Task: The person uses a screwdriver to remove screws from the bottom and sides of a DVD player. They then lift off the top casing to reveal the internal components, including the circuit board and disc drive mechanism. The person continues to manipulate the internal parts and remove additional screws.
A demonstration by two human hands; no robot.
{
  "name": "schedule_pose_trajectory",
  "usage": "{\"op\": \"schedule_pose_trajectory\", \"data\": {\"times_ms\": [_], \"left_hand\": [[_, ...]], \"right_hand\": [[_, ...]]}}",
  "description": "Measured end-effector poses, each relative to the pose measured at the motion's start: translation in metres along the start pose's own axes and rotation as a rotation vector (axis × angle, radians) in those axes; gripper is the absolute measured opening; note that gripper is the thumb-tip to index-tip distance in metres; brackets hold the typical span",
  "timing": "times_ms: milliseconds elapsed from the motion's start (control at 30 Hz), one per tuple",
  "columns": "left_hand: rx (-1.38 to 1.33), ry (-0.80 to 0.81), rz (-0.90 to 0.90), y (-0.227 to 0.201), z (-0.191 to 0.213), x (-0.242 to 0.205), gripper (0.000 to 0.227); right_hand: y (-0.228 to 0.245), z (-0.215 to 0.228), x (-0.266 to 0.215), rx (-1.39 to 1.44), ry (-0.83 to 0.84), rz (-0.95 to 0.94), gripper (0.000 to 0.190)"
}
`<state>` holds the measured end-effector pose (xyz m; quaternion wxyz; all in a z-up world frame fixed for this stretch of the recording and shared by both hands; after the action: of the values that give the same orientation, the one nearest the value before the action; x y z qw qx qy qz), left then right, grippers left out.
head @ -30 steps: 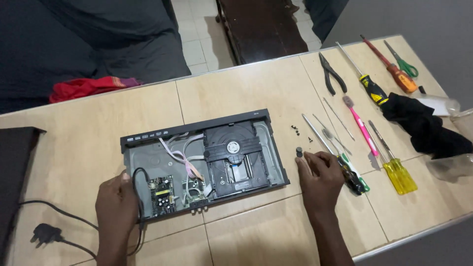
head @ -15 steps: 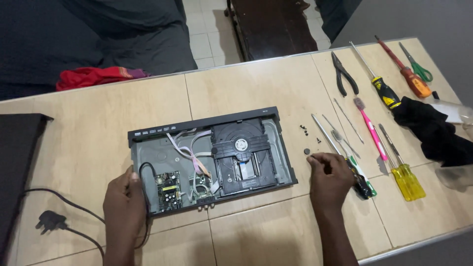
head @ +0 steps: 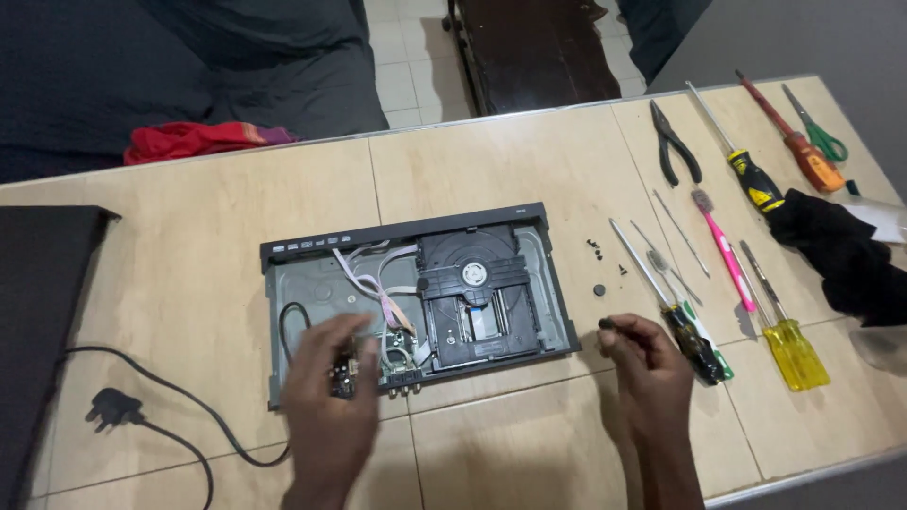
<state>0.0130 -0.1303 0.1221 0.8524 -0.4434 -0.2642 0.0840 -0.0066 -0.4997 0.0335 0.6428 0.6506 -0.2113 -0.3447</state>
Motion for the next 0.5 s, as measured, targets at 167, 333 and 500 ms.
{"op": "schedule_pose_trajectory", "data": {"times_ms": [167, 333, 500], "left_hand": [[-0.390, 0.265, -0.082, -0.056, -0.039, -0.023, 0.017], [-0.530, 0.537, -0.049, -0.083, -0.073, -0.046, 0.035], [-0.859, 0.610, 0.488, -0.065, -0.093, -0.060, 0.018]], "right_hand": [[0.039, -0.012, -0.046, 0.089, 0.227, 0.299, 0.015], [0.086, -0.035, -0.091, -0.054, 0.373, 0.566, 0.009], [0.097, -0.031, -0.092, -0.224, 0.361, 0.600, 0.011]]}}
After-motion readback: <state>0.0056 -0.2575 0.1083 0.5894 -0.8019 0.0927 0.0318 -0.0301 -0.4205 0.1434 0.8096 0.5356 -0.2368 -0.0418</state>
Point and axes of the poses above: each hand's wrist, its own x-axis towards the middle knuckle, its own z-axis out of the back of the hand, y = z × x, the point moved 8 cm from there along x, towards the middle knuckle, and after that the axes turned 14 degrees about -y, right-handed, at the moved point
